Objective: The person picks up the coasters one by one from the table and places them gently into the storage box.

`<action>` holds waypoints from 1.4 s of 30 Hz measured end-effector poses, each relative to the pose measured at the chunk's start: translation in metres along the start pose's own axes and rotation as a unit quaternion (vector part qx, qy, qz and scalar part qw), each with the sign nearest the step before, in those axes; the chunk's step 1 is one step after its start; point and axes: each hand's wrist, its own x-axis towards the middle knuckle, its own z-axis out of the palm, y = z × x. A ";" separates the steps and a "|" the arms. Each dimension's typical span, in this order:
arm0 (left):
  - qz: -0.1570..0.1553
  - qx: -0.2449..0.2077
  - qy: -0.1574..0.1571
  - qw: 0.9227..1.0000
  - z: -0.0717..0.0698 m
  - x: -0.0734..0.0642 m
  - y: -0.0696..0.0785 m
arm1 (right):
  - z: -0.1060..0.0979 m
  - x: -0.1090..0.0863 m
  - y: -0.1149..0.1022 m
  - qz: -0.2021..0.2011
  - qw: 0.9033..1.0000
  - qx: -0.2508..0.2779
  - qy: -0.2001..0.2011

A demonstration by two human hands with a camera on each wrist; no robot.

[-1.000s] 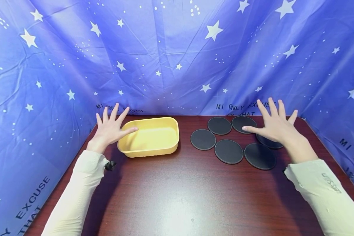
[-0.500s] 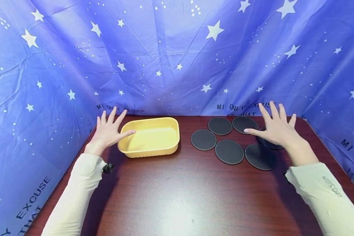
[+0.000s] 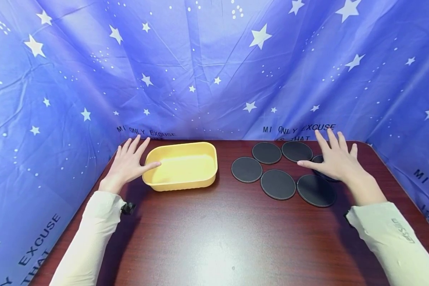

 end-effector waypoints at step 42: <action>0.016 -0.273 -0.009 0.962 0.041 -0.026 -0.036 | 0.024 -0.019 0.034 -0.019 0.998 0.047 0.035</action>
